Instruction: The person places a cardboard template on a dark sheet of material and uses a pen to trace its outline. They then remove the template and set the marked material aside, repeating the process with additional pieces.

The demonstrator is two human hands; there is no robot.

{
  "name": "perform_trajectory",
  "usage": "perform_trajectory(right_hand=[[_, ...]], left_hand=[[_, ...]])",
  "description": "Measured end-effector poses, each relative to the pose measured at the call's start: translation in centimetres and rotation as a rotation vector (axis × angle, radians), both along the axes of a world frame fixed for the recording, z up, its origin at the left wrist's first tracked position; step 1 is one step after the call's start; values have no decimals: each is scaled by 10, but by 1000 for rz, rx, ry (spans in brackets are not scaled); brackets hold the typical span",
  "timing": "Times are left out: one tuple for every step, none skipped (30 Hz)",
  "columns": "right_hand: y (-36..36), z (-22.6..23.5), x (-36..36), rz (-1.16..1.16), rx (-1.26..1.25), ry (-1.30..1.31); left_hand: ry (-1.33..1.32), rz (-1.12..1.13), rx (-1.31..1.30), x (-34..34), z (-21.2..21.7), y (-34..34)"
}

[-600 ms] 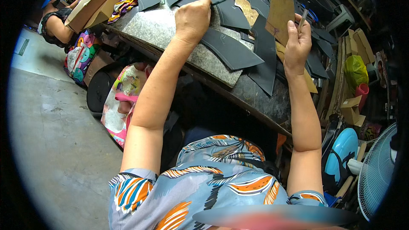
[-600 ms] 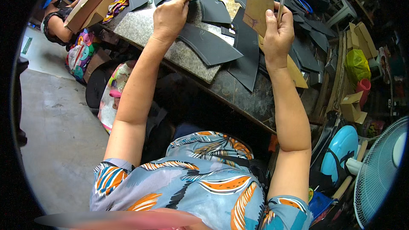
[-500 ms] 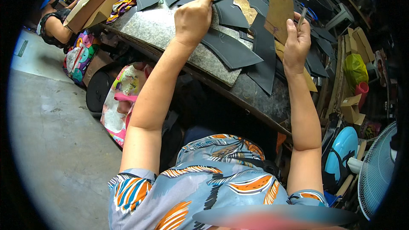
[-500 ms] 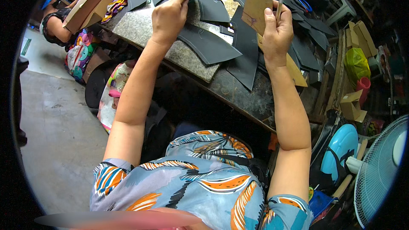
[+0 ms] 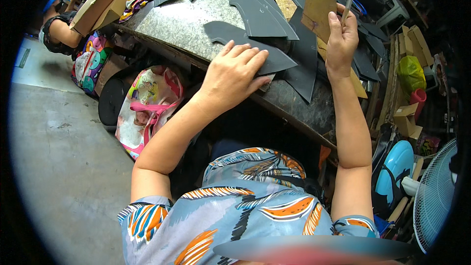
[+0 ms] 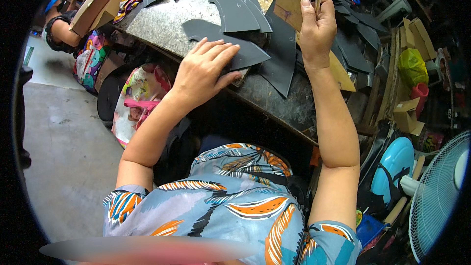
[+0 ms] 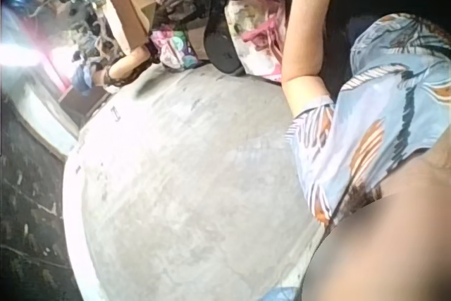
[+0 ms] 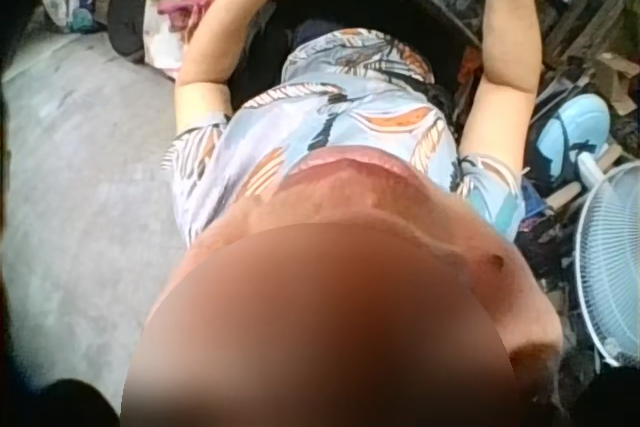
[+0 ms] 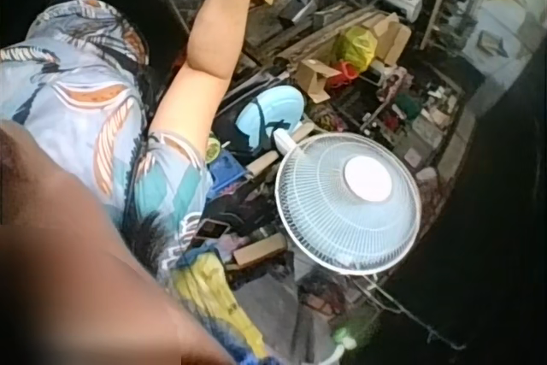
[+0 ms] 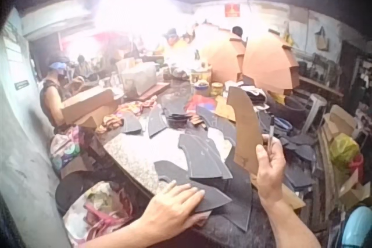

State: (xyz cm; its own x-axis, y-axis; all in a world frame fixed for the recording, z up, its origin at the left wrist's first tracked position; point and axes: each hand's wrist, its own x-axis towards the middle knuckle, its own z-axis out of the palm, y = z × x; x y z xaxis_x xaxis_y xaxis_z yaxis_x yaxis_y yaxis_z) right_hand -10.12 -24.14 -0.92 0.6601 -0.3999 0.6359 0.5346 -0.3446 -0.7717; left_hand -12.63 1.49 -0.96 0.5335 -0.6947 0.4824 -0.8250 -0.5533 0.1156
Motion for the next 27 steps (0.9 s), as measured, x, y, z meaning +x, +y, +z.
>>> perform_trajectory(right_hand=[[1, 0, -2, 5, 8, 27], [1, 0, -3, 17, 5, 39], [2, 0, -3, 25, 32, 57], [2, -1, -3, 39, 47, 59], [2, -1, -3, 52, 63, 59], [2, -1, -2, 54, 56, 46], [2, -2, -1, 57, 50, 35], [1, -2, -1, 60, 44, 23], [1, -3, -1, 52, 34, 28], [0, -3, -1, 46, 25, 32], [0, -3, 0, 34, 15, 36], [0, -3, 1, 40, 29, 30], [0, -2, 1, 38, 42, 25], [0, -2, 1, 35, 55, 21], [1, -2, 1, 31, 54, 22], [1, -2, 1, 28, 52, 23], [1, -2, 0, 29, 39, 16], [1, -2, 0, 21, 34, 29], [1, -2, 0, 17, 22, 35], [1, -2, 0, 13, 7, 36], [1, -2, 0, 15, 15, 44], [1, -2, 0, 16, 20, 45], [0, -2, 1, 14, 24, 45], [0, -2, 1, 9, 19, 59], [-1, -2, 2, 21, 18, 46], [-1, -2, 2, 23, 20, 38], [-2, -2, 2, 12, 27, 42]], left_hand=[[1, 12, 10, -1, -1, 4], [15, 23, -4, -2, -2, 9], [12, 24, 11, -2, -3, 13], [4, 21, 13, 0, -4, 17], [-7, 17, 16, 2, -5, 22], [-4, 40, 20, 6, -6, 28], [-1, 57, 23, 11, -6, 35], [-14, 91, 56, 17, -6, 43], [-42, 116, 71, 25, -5, 49], [-12, 136, 66, 32, -4, 55], [2, 192, 110, 38, -1, 61], [-17, 215, 89, 42, 1, 64], [36, 291, 129, 44, 3, 66], [-20, 238, 63, 44, 4, 64], [-35, 216, 29, 43, 4, 59], [-49, 194, -5, 43, 4, 52], [-59, 152, -45, 40, 1, 42], [-50, 134, -52, 39, -1, 31], [-83, 94, -92, 37, -3, 20], [-71, 112, -62, 38, -4, 11], [-103, 104, -71, 42, -5, 2], [-132, 114, -73, 45, -6, -6], [-133, 145, -30, 48, -7, -10], [-134, 174, 12, 52, -8, -14], [-121, 206, 66, 55, -8, -16], [-160, 208, 50, 58, -7, -17], [-192, 198, 12, 59, -7, -15]])
